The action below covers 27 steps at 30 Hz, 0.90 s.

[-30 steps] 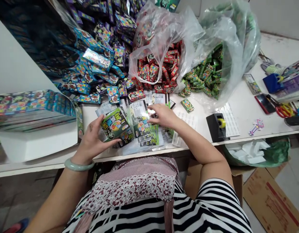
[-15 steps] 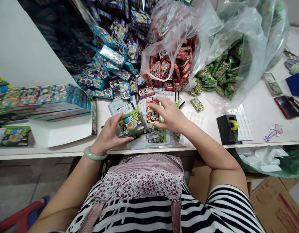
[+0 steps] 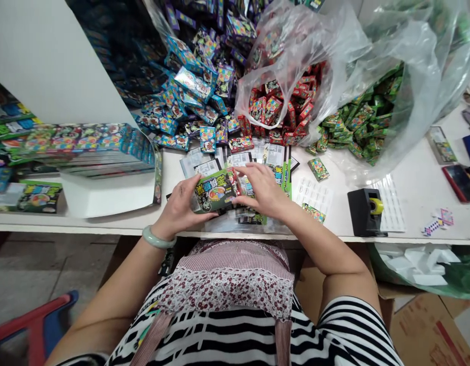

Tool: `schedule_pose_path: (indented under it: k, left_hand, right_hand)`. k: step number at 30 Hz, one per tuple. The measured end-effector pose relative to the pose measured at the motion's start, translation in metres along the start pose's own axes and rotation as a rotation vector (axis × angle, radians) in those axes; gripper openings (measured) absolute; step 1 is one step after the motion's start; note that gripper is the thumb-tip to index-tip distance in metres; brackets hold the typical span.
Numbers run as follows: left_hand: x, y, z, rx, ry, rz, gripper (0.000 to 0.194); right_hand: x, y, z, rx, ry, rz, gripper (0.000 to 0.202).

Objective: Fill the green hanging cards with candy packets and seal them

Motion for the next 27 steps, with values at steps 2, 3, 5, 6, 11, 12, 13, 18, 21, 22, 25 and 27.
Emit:
schedule_pose_path:
  k: [2,3,5,6,11,12,13,18,21,22,25,27]
  left_hand:
    - [-0.004,0.002,-0.003,-0.020,-0.033,-0.005,0.115]
    - [-0.005,0.002,-0.005,-0.029,-0.044,-0.011,0.115]
    - [-0.010,0.000,-0.008,-0.035,-0.068,-0.015,0.115]
    - [-0.012,-0.002,-0.010,-0.030,-0.082,-0.011,0.114]
    - [-0.019,-0.014,-0.016,0.010,-0.103,0.009,0.110]
    - [-0.018,-0.016,-0.017,0.016,-0.093,0.003,0.109]
    - [-0.017,-0.017,-0.018,0.022,-0.083,-0.005,0.108]
    - [-0.021,-0.015,-0.024,0.023,-0.075,-0.029,0.103]
    - [-0.028,-0.014,-0.027,0.009,-0.102,-0.031,0.102]
    - [-0.029,-0.015,-0.028,0.013,-0.105,-0.030,0.103]
    - [-0.034,-0.019,-0.029,0.043,-0.111,-0.021,0.103]
    - [-0.037,-0.023,-0.030,0.069,-0.120,-0.012,0.103]
  right_hand:
    - [-0.008,0.010,0.001,-0.028,-0.016,0.022,0.054]
    - [-0.011,0.015,0.003,-0.054,-0.036,0.043,0.048]
    - [-0.005,0.016,0.015,-0.047,-0.044,0.096,0.041]
    - [0.005,0.011,0.025,0.006,-0.021,0.118,0.037]
    - [0.075,-0.011,0.115,0.231,0.237,-0.011,0.031]
    - [0.084,-0.010,0.135,0.230,0.280,-0.080,0.035]
    - [0.090,-0.007,0.153,0.231,0.322,-0.152,0.040]
    - [0.104,0.009,0.198,0.267,0.461,-0.320,0.061]
    - [0.113,0.010,0.200,0.315,0.449,-0.186,0.054]
    - [0.117,0.008,0.199,0.341,0.438,-0.111,0.046]
    - [0.126,-0.007,0.190,0.445,0.385,0.130,0.024]
    - [0.130,-0.017,0.174,0.498,0.378,0.311,0.022]
Point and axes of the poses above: each hand's wrist, its own z-axis towards the middle knuckle, its own y-axis out of the palm, x = y × z, the point moved 8 cm from there along z, towards the middle knuckle, and after that the axes turned 15 degrees about z, right-handed, at the moved point
